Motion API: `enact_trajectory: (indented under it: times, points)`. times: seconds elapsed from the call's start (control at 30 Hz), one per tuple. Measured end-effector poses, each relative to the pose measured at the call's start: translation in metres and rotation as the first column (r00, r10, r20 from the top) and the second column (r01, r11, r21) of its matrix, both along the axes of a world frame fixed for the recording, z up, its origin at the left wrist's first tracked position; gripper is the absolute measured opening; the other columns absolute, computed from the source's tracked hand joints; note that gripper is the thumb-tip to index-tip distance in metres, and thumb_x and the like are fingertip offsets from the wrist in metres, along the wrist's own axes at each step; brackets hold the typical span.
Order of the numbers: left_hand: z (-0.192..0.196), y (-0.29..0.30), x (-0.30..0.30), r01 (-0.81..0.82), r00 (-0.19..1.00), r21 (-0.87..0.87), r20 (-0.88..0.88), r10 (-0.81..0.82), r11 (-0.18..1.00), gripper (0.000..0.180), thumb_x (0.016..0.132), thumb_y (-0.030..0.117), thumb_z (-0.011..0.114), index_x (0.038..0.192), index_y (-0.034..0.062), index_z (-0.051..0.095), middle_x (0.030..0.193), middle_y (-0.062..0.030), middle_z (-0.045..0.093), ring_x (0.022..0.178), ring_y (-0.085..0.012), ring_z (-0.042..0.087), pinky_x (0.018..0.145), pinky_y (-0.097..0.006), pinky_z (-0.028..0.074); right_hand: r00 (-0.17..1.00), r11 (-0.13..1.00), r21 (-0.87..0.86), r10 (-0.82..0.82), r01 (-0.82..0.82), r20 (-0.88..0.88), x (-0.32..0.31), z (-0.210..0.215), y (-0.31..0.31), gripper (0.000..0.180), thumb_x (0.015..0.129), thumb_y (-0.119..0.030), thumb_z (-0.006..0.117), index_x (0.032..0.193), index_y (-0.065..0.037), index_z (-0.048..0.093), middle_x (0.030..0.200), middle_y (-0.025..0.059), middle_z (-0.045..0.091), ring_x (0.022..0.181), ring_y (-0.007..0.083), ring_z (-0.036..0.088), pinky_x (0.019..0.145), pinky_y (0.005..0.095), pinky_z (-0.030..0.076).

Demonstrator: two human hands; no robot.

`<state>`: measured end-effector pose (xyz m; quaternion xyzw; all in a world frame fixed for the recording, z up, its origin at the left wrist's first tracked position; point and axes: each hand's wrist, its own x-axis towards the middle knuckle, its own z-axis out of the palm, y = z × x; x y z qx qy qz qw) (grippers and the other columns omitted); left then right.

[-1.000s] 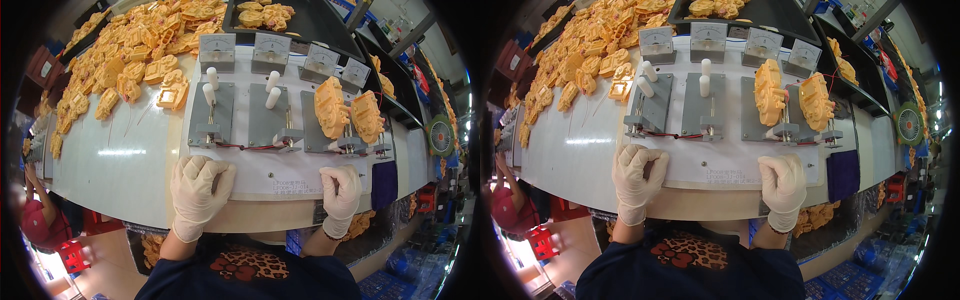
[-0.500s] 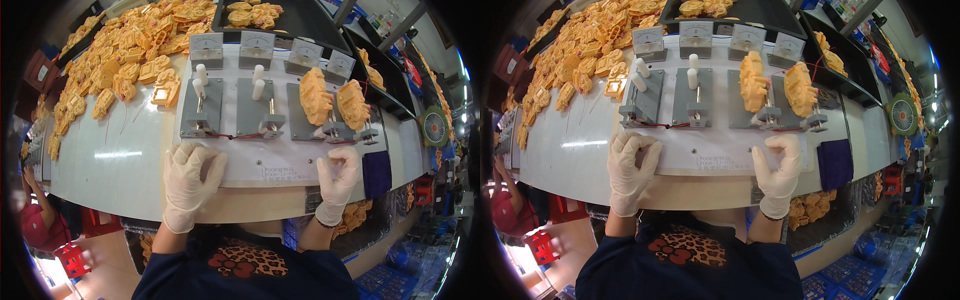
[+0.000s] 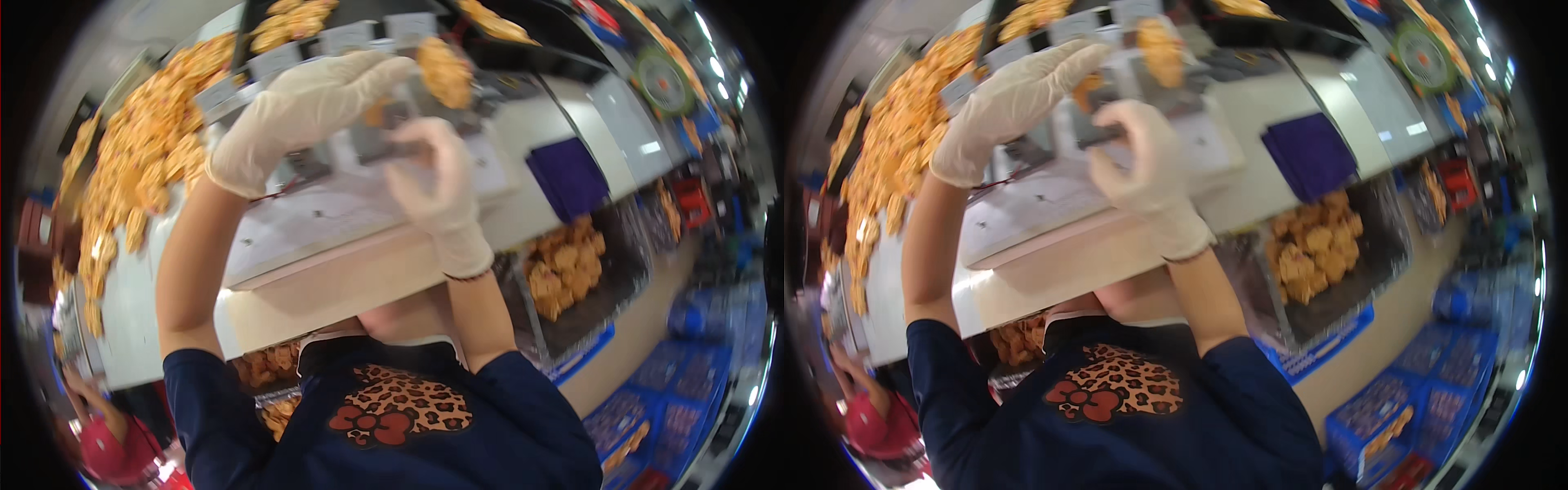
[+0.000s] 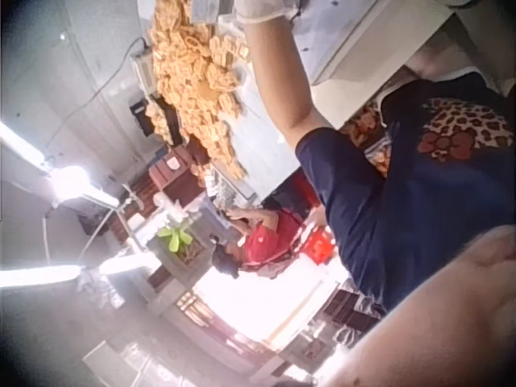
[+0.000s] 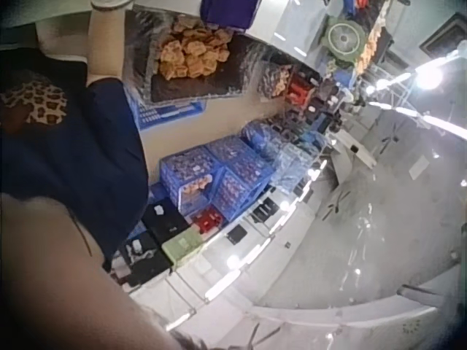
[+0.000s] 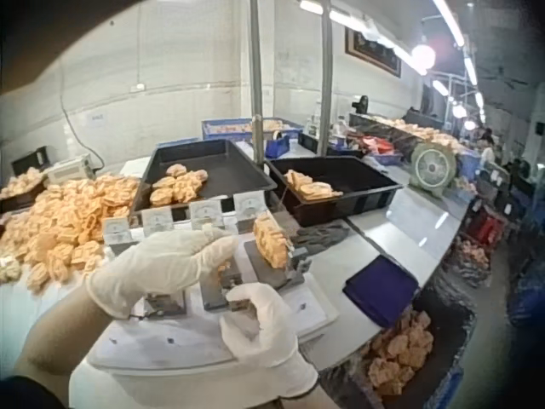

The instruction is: Testing individual plastic components using a specialized electrical testing fixture with needle probes and analog meters.

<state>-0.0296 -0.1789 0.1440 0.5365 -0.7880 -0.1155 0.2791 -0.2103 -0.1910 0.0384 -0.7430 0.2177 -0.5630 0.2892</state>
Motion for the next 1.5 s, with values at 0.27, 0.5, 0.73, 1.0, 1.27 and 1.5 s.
enact_trajectory:
  times: [0.27,0.5,0.73,1.0,1.27,1.5]
  points:
    - [-0.006,-0.032,0.021,-0.111,0.988,0.343,-0.064,0.141,0.933,0.037,0.103,0.024,0.05,0.133,0.0058,0.061,0.134,-0.0102,0.058,0.116,-0.0188,0.059,0.091,-0.027,0.046,0.978,0.992,-0.095,-0.062,0.082,0.201,0.015,0.004,0.004,0.024,0.071,-0.01,0.071,0.092,-0.005,0.062,0.087,0.0137,0.065,0.081,0.0338,0.064,0.069,0.0401,0.051]
    - [0.003,-0.034,0.028,-0.042,0.958,0.155,-0.274,0.083,0.987,0.04,0.102,0.027,0.051,0.13,-0.0003,0.059,0.121,-0.006,0.062,0.114,-0.0145,0.058,0.102,-0.029,0.042,0.964,0.992,-0.101,-0.044,0.073,0.264,-0.003,-0.003,0.003,0.021,0.068,-0.013,0.07,0.086,-0.006,0.063,0.079,0.014,0.064,0.081,0.0364,0.065,0.082,0.0444,0.05]
    - [0.045,0.016,-0.145,-0.323,0.847,0.195,-0.377,0.374,0.926,0.036,0.103,0.019,0.046,0.13,-0.0013,0.059,0.125,-0.0083,0.062,0.115,-0.0169,0.058,0.103,-0.029,0.042,0.984,0.998,-0.043,-0.031,0.039,0.173,-0.013,-0.004,0.01,0.033,0.068,-0.015,0.072,0.099,-0.006,0.063,0.091,0.0153,0.065,0.09,0.0348,0.064,0.089,0.0413,0.05]
    - [-0.035,0.106,-0.353,0.776,0.525,0.55,-0.295,-0.799,0.307,0.03,0.097,0.031,0.061,0.105,0.002,0.065,0.093,-0.0141,0.068,0.086,-0.0289,0.068,0.076,-0.038,0.052,0.993,0.987,0.151,0.045,-0.06,0.105,-0.006,-0.005,0.003,0.046,0.068,-0.018,0.072,0.111,-0.006,0.063,0.098,0.0167,0.061,0.095,0.0359,0.061,0.083,0.0438,0.049]
    - [-0.052,0.139,-0.399,0.832,0.446,0.501,-0.345,-0.826,0.239,0.03,0.094,0.033,0.054,0.096,0.0051,0.065,0.095,-0.0192,0.068,0.096,-0.0381,0.066,0.084,-0.044,0.052,0.993,0.996,0.09,-0.028,0.017,0.118,0.006,-0.014,-0.011,0.043,0.069,-0.02,0.071,0.109,-0.008,0.064,0.096,0.0165,0.062,0.096,0.0359,0.061,0.085,0.0437,0.05]
    - [-0.062,0.139,-0.391,0.817,0.511,0.484,-0.36,-0.781,0.312,0.032,0.093,0.034,0.054,0.1,0.0066,0.069,0.103,-0.0171,0.069,0.099,-0.0364,0.067,0.086,-0.044,0.052,0.952,0.997,-0.066,0.043,-0.024,0.304,0.026,-0.025,-0.012,0.038,0.074,-0.019,0.071,0.11,-0.008,0.063,0.108,0.0125,0.062,0.094,0.0278,0.063,0.083,0.036,0.053]
